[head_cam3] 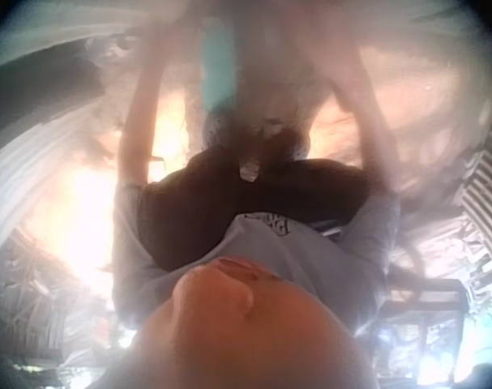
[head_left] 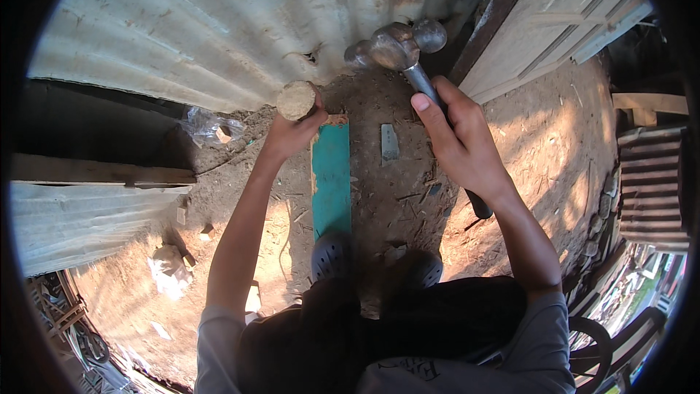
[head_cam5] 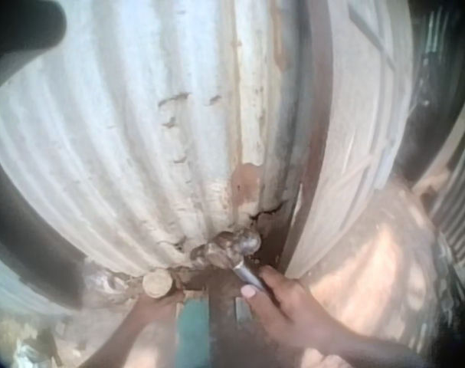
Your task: The person uses a hammer and a chisel to carve a small cylindrical wooden piece placed on a green board. They repeatedly strike the chisel to shape the wood, occasionally adjusting the piece's position.
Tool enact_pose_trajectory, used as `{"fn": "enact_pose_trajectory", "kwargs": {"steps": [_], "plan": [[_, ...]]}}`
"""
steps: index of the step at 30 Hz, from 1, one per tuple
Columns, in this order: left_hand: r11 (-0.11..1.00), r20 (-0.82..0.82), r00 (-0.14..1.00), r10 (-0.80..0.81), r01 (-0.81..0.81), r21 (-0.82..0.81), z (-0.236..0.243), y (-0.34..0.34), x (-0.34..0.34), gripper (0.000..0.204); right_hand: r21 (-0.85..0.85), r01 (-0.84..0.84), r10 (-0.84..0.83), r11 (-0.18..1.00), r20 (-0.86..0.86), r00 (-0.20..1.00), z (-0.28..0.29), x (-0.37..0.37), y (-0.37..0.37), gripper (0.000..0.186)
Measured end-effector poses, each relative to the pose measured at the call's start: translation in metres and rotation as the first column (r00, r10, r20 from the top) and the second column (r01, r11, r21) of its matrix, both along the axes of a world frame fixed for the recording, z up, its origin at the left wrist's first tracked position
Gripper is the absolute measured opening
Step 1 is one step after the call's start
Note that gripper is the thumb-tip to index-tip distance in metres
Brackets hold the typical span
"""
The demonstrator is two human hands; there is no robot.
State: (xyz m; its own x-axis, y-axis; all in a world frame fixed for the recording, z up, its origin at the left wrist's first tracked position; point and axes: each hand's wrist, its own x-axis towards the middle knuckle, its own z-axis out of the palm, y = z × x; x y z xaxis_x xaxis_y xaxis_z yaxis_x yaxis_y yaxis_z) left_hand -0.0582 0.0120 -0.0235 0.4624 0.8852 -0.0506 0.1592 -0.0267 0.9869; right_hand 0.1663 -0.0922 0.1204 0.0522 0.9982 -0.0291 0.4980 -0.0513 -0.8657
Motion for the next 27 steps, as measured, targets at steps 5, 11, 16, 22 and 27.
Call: {"fn": "enact_pose_trajectory", "kwargs": {"steps": [5,11,16,22,27], "plan": [[1.0,-0.011,1.0,-0.007,0.007,0.027,0.0005,0.0006,-0.0014,0.014,-0.014,0.007,-0.007,1.0,-0.009,1.0,-0.0019,-0.0007,0.0004,0.03],[0.998,-0.074,0.997,-0.001,0.006,0.065,0.0012,0.0018,0.0005,0.014,-0.022,0.003,-0.003,1.0,-0.005,1.0,-0.0011,-0.002,0.0021,0.03],[1.0,0.0,1.0,0.004,-0.004,0.006,0.0003,0.0016,-0.0016,0.016,-0.039,-0.003,0.003,0.999,0.001,1.0,-0.0017,-0.0026,0.0028,0.03],[0.996,-0.056,0.998,-0.003,0.008,0.089,0.001,0.0028,-0.0017,0.014,-0.034,-0.005,0.005,0.999,0.005,1.0,-0.0029,-0.0035,0.003,0.03],[1.0,-0.101,0.995,0.006,-0.004,0.024,0.005,-0.0009,0.0017,0.011,-0.025,0.013,-0.014,1.0,-0.033,0.999,0.0025,-0.0073,0.0041,0.031]]}}
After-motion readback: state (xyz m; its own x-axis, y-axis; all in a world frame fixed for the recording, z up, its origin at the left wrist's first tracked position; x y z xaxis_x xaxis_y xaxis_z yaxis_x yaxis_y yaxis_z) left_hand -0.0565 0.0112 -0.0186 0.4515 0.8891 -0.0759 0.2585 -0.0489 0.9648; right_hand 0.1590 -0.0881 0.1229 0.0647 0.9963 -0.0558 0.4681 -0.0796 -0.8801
